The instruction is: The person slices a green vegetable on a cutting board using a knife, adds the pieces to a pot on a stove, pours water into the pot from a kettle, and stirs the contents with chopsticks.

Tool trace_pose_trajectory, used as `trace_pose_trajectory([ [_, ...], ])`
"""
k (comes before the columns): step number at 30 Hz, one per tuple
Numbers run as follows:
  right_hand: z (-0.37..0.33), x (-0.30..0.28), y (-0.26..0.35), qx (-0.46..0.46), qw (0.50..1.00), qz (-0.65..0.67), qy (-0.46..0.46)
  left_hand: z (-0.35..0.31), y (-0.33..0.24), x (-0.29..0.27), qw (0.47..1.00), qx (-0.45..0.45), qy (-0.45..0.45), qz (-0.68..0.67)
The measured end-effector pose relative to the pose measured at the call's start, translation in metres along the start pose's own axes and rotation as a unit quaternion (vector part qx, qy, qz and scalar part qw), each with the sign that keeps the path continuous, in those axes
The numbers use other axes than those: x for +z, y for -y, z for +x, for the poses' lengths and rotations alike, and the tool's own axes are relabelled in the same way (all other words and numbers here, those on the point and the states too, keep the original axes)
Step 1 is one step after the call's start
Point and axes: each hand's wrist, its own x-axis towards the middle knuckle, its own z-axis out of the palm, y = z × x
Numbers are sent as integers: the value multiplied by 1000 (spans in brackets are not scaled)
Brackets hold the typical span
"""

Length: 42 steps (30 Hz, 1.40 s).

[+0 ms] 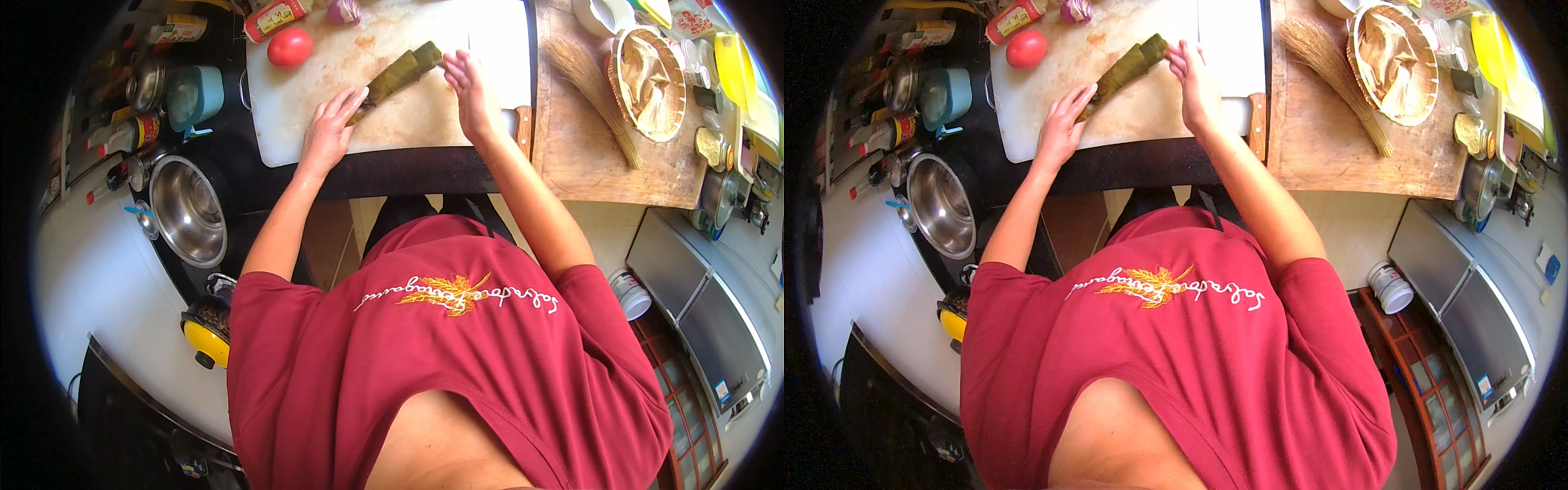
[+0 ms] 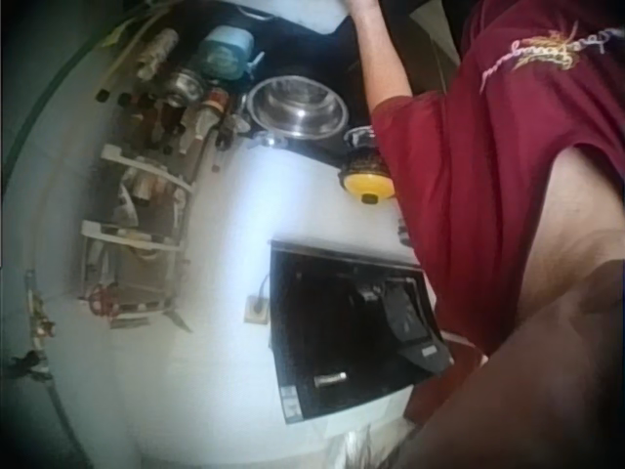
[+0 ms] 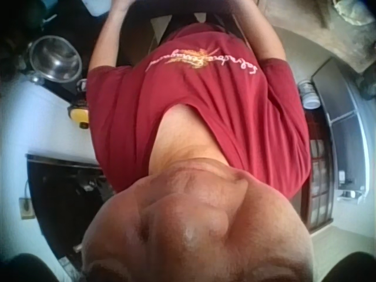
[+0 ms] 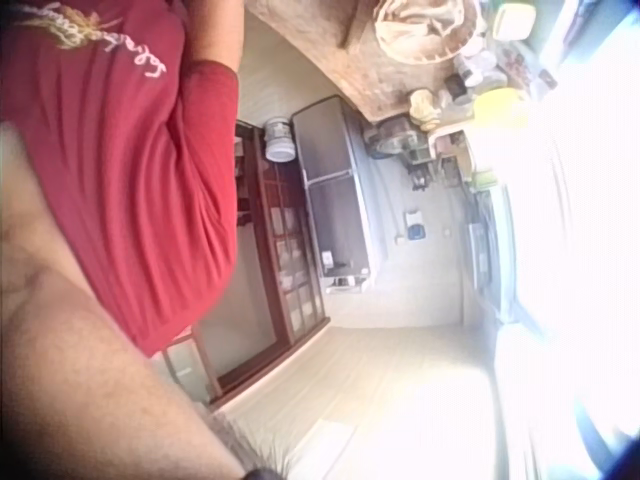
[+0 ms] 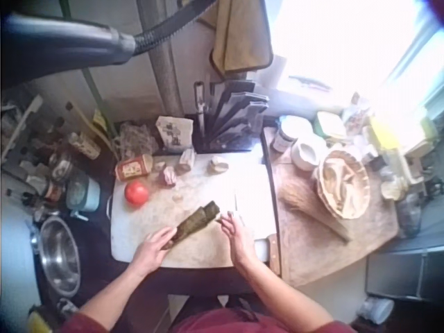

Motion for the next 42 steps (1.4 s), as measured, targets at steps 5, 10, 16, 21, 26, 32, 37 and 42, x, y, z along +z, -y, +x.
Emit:
trace_pose_trajectory([
  [5,33,10,15,-111,981,-112,116,-5,-11,10,981,31,-62,183],
  [10,79,-18,-13,-106,983,-96,118,8,-22,3,977,40,-50,202],
  [16,72,-8,-13,-87,980,-169,-55,34,-22,3,989,46,-56,133],
  [21,75,-18,-20,-173,918,-353,-50,48,-27,1,994,36,-48,93],
  [26,78,-31,-24,-71,956,-284,20,58,-43,-10,989,9,33,142],
  [32,77,-43,-11,-346,782,-518,-28,66,-35,-10,994,38,44,94],
  [37,14,-63,49,-264,826,-497,-30,72,-36,-14,984,6,109,140],
  [42,-56,-116,19,-215,717,-661,-46,84,-51,-17,983,-34,134,124],
])
